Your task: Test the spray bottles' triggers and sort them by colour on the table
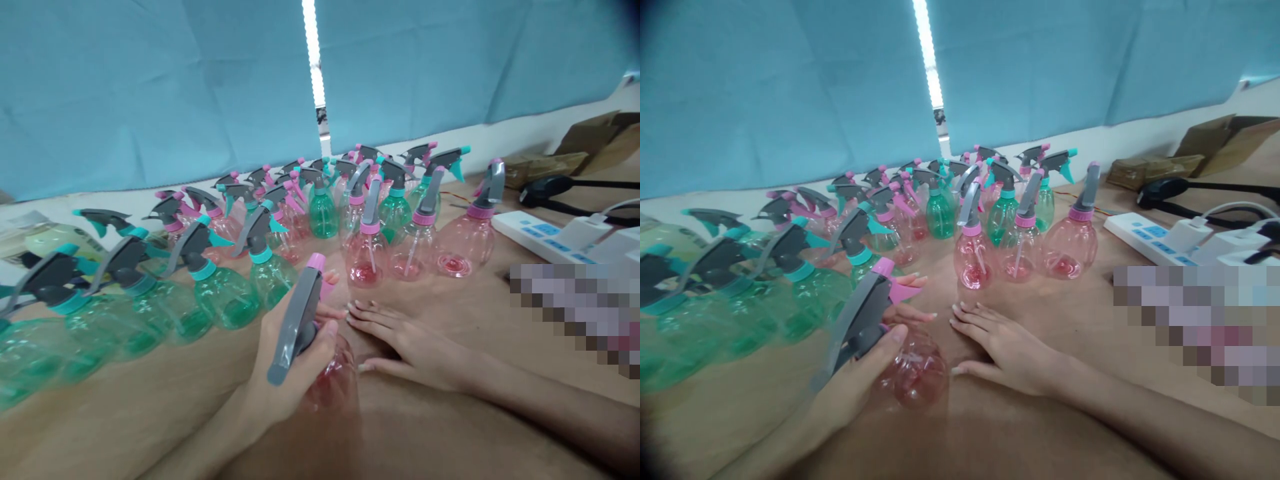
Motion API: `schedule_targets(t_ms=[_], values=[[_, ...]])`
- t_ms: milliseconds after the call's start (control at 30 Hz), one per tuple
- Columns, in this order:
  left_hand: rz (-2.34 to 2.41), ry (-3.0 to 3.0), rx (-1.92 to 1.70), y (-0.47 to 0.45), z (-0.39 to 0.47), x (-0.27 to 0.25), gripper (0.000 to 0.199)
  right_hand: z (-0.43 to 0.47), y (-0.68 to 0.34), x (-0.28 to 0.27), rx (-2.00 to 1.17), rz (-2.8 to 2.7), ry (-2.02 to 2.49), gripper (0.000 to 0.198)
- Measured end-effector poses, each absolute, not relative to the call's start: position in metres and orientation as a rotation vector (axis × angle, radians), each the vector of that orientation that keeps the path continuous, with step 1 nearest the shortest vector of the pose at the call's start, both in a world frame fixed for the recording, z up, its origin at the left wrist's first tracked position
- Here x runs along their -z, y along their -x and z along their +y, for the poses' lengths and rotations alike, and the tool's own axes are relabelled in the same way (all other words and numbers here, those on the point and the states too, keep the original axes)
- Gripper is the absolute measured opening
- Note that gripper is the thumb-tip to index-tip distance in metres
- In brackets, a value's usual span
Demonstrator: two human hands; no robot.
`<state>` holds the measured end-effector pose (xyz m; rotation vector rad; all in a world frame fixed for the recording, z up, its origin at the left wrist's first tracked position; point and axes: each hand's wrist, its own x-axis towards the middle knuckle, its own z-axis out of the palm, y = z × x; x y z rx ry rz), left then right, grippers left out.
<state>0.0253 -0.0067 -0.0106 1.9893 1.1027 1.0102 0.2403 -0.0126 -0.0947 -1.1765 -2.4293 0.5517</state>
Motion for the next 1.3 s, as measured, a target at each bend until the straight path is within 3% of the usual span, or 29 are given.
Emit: schedule_targets(t_ms=[600,767,967,1300], values=[[1.079,-2.033,-1.047,-0.025,-0.004,0.011,0.022,-0.013,-0.241,0.095,-0.550,-2.419,1.175,0.070],[1.086,-2.068,-1.068,-0.024,-0.005,0.011,0.015,-0.013,-0.241,0.096,-0.543,-2.416,1.179,0.070],[1.059,-2.018,-0.977,-0.022,-0.005,0.009,0.033,-0.012,-0.241,0.097,-0.539,-2.415,1.159,0.069],[1.068,-2.024,-0.968,-0.017,-0.005,0.012,0.022,-0.010,-0.245,0.097,-0.524,-2.430,1.163,0.067]])
